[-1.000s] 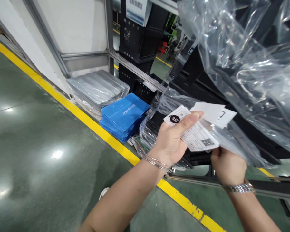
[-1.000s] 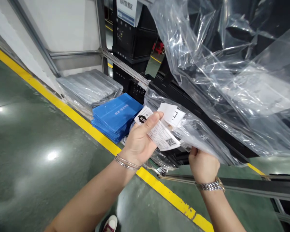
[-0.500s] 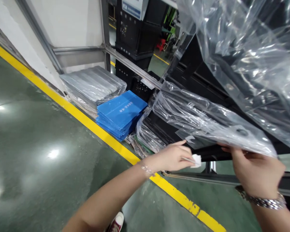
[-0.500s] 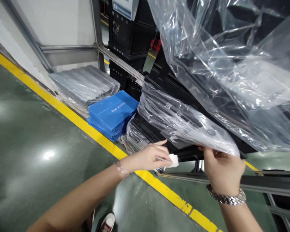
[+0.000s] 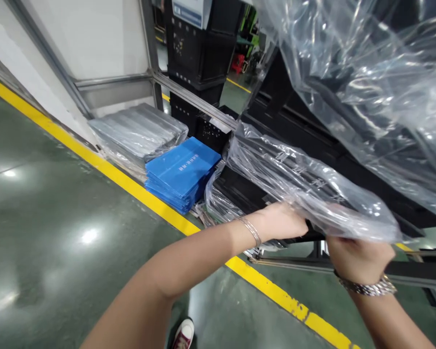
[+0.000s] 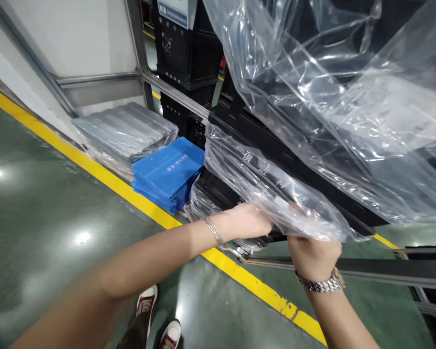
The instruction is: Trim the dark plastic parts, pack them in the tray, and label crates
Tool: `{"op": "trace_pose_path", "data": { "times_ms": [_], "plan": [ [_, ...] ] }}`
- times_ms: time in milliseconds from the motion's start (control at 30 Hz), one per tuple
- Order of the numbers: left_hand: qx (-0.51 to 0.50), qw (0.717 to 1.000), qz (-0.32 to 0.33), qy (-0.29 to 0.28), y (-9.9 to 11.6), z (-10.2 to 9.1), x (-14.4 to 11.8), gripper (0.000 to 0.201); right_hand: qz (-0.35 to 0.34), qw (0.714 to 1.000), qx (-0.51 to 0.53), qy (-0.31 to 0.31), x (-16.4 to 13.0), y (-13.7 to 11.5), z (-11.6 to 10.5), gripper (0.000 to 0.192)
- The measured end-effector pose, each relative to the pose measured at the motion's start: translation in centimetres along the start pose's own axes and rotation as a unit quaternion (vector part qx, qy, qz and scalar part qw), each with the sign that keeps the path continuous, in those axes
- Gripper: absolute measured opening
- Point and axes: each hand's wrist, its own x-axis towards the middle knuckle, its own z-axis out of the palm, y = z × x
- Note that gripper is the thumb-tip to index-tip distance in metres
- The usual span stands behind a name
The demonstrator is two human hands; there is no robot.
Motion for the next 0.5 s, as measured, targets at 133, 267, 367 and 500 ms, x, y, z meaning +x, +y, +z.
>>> {"op": "trace_pose_path", "data": {
  "times_ms": [133,267,367,500],
  "plan": [
    [-0.006,1.000,0.016,0.001,0.3,-0.6,-0.3,0.018,0.027,0.993,0.067,-0.090,-0.5,0.0,1.2,0.030],
    [-0.009,0.999,0.033,-0.039,-0.1,-1.7,-0.8,0.020,0.079,0.963,0.069,-0.247,0.0,0.1,2.5,0.034],
    [-0.043,0.998,0.002,-0.034,-1.2,-3.3,-1.4,0.021,0.100,0.949,0.063,-0.292,0.8,0.3,3.2,0.029],
    [-0.148,0.984,-0.104,-0.007,-3.2,-6.1,-2.8,0.021,0.131,0.931,0.091,-0.328,1.7,0.3,3.7,0.018]
  ]
}}
